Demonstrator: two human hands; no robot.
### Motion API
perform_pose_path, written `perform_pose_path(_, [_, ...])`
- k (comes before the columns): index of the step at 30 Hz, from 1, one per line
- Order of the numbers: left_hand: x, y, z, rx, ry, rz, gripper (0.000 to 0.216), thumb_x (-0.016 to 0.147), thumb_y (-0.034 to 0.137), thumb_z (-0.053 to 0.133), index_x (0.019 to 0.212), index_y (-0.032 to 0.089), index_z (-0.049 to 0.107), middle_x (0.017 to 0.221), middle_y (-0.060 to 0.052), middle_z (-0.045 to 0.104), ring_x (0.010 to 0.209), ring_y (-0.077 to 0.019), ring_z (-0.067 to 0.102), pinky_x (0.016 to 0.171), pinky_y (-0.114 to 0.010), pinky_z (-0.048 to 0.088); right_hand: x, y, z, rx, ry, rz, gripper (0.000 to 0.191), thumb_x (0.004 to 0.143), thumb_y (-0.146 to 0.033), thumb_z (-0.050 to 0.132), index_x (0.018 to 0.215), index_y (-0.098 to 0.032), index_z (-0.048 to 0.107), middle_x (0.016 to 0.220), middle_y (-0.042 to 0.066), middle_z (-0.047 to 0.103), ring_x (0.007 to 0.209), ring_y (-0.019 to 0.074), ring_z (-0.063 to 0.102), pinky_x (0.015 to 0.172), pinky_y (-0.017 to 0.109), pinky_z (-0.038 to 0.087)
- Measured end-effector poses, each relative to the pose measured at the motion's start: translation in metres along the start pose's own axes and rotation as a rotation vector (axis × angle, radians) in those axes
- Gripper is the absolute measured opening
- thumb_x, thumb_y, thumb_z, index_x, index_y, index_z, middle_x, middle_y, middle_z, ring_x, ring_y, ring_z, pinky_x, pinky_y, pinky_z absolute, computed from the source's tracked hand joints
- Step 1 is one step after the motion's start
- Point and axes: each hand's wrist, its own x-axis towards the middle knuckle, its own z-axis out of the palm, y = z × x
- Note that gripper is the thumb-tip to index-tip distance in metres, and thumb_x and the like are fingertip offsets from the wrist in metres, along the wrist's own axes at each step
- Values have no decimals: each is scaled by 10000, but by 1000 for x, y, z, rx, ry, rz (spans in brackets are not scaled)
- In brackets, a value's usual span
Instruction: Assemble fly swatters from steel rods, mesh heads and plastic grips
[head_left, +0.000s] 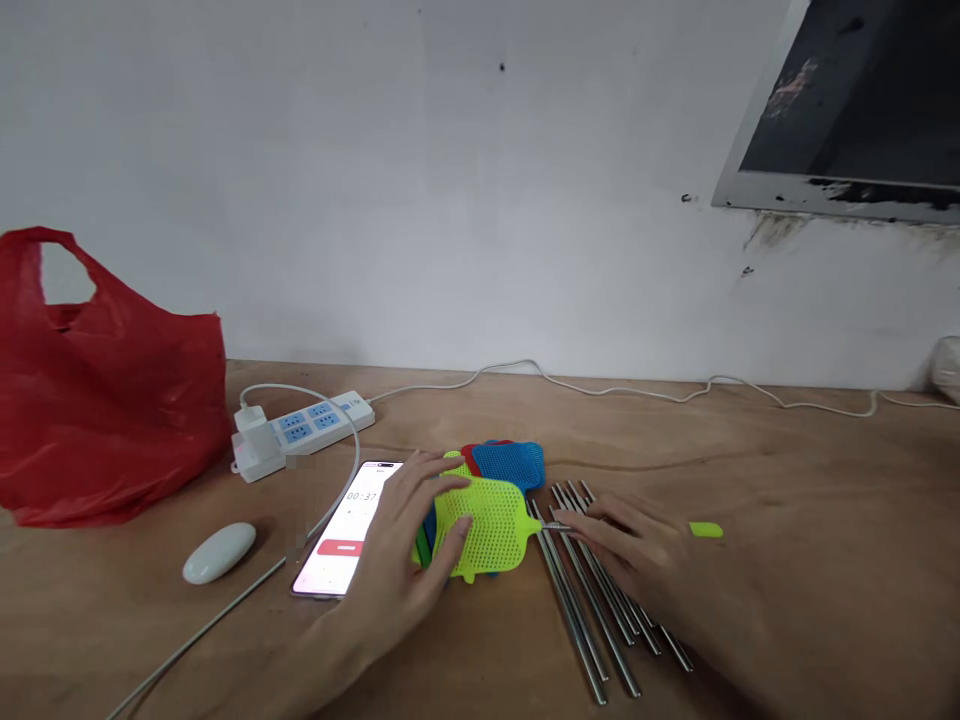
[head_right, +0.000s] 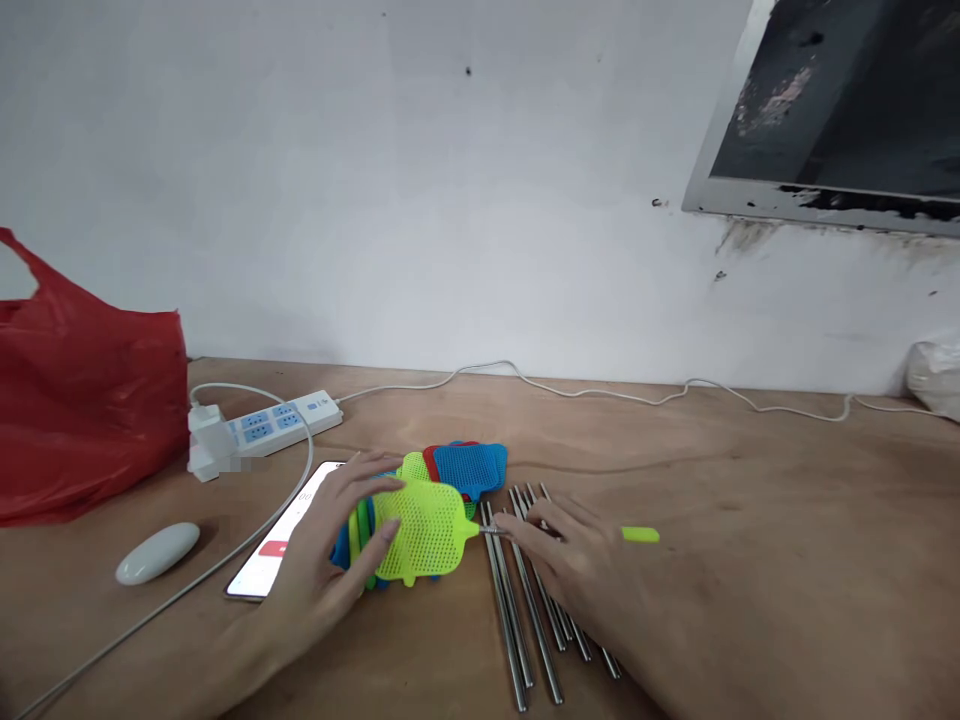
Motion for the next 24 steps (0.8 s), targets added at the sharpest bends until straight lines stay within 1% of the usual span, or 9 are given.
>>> perform_pose_path(3, [1,3,3,176,-109,236,279,948,178,569,1222,228,573,1343,-98,602,1365,-301,440,1165,-564,292,1,-9,2,25,2,-66,160,959,-126,564,1042,-185,687,816,38,749,718,173,693,736,319,542])
perform_pose_path(6, [2,10,7,274,-181,366,242,963,206,566,1198,218,621,1368,-102,610,1352,-316,470,1170,-589,280,-1,-21,5,40,-31,-59,155,968,-131,546,1051,-182,666,832,53,753,725,180,692,718,319,550])
perform_pose_path(9, [4,15,10,290,-251,383,155,985,215,527,1046,200,669,1279,-94,671,1281,-306,547,1175,-585,290,-2,-30,9,71,-27,-18,155,976,-148,528,1047,-192,659,817,58,739,726,185,690,666,305,545])
perform_pose_path(11, [5,16,12,269,-303,372,172,992,189,496,956,191,664,1153,-76,717,1218,-289,594,1169,-564,318,-2,-32,10,81,-26,1,135,972,-156,538,1019,-196,657,806,55,730,721,185,685,652,302,535])
perform_pose_path(13, [5,16,14,247,-336,365,200,991,146,462,947,186,652,1024,-53,732,1128,-269,636,1149,-548,354,-1,-32,10,73,-33,-1,125,964,-150,544,994,-195,657,790,49,722,719,187,676,656,308,525])
perform_pose_path(15, [4,16,16,239,-339,367,211,982,116,446,971,184,646,945,-40,725,1048,-258,654,1117,-546,385,0,-31,8,57,-37,-11,126,956,-137,545,978,-189,658,777,47,716,718,193,665,652,315,512])
perform_pose_path(18, [1,17,17,247,-323,377,207,962,97,456,996,182,642,903,-35,711,972,-251,649,1074,-536,413,1,-30,5,41,-38,-33,122,945,-131,551,965,-178,662,758,47,711,695,195,647,626,318,488])
perform_pose_path(20, [0,17,16,250,-317,385,199,951,89,463,971,181,638,868,-28,704,926,-238,641,1063,-517,417,1,-30,4,38,-37,-57,110,942,-140,563,973,-169,664,735,40,709,669,190,634,613,317,475])
perform_pose_path(24, [0,19,13,233,-301,406,197,947,89,470,956,200,633,849,-17,712,908,-223,633,1060,-476,411,2,-28,2,37,-53,-74,112,950,-174,568,983,-173,675,699,32,701,646,183,627,599,311,458])
